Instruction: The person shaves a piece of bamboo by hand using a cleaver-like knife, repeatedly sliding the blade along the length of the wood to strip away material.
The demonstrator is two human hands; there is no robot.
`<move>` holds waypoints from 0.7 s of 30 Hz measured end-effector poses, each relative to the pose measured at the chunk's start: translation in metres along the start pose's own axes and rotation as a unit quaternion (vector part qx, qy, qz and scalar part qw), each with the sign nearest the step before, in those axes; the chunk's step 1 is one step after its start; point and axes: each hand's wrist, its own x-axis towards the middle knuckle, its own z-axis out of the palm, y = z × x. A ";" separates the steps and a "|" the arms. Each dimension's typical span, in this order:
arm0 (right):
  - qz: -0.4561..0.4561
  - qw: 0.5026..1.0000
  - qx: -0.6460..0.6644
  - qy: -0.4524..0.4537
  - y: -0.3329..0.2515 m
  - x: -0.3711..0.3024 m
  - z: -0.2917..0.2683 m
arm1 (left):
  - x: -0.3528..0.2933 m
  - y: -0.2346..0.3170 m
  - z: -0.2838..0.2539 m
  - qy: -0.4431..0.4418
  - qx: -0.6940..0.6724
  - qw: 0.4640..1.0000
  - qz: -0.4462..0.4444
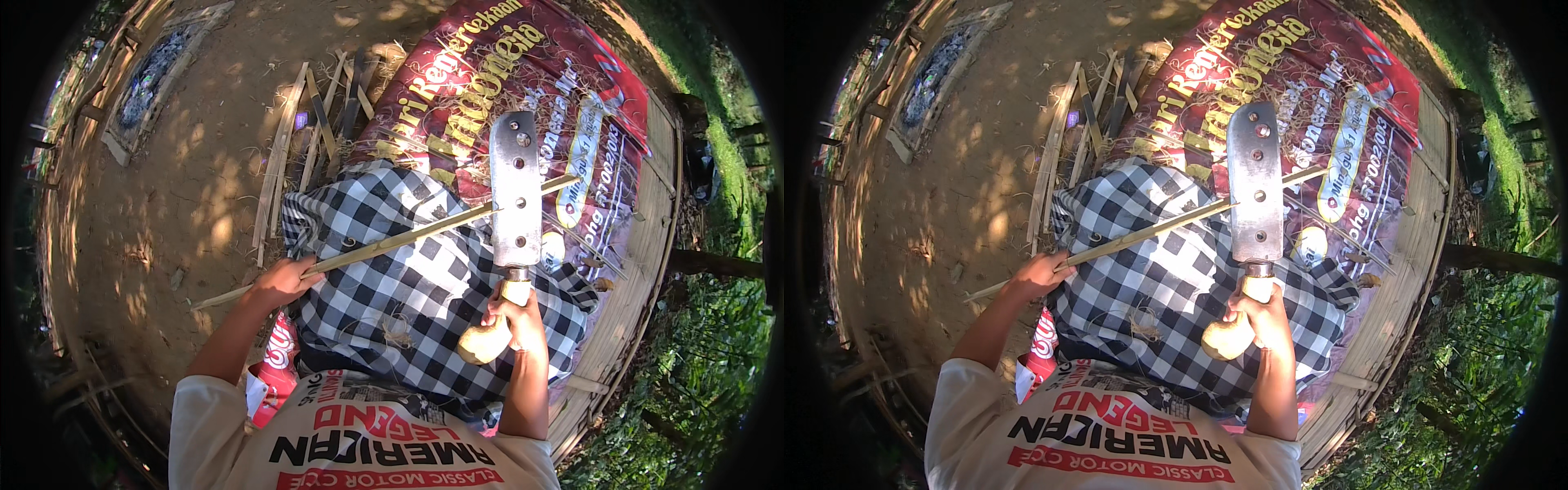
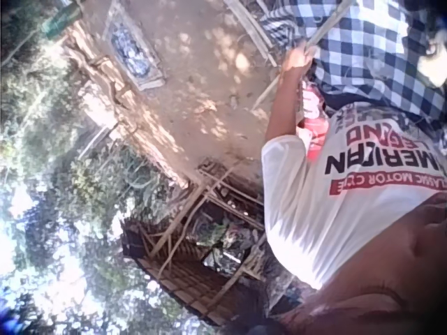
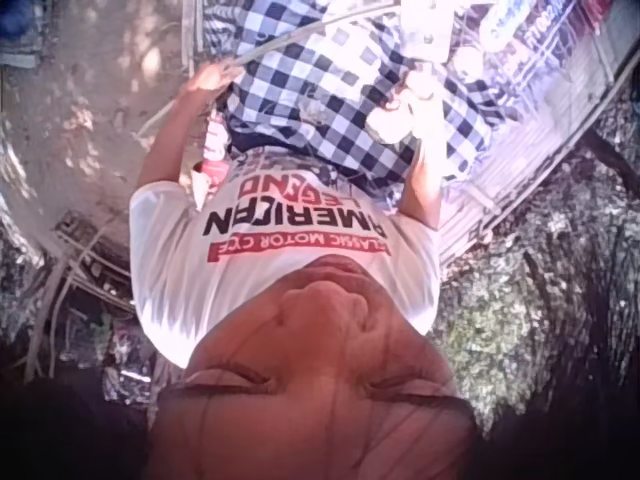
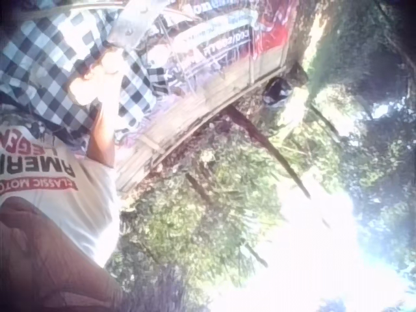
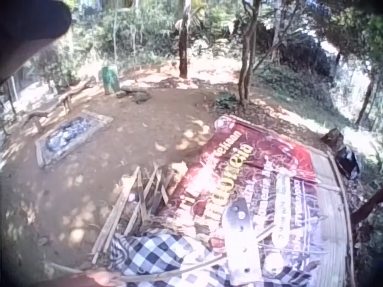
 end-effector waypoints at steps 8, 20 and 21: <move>0.047 0.990 0.124 -0.055 0.015 0.002 -0.013 | 0.001 -0.001 0.001 0.009 0.000 0.999 0.038; -0.088 0.993 0.019 0.072 -0.026 -0.006 -0.010 | 0.005 -0.010 0.017 0.025 -0.009 0.999 0.037; -0.094 0.992 0.007 0.081 -0.029 -0.005 -0.011 | 0.006 -0.010 0.017 0.023 -0.009 0.999 0.038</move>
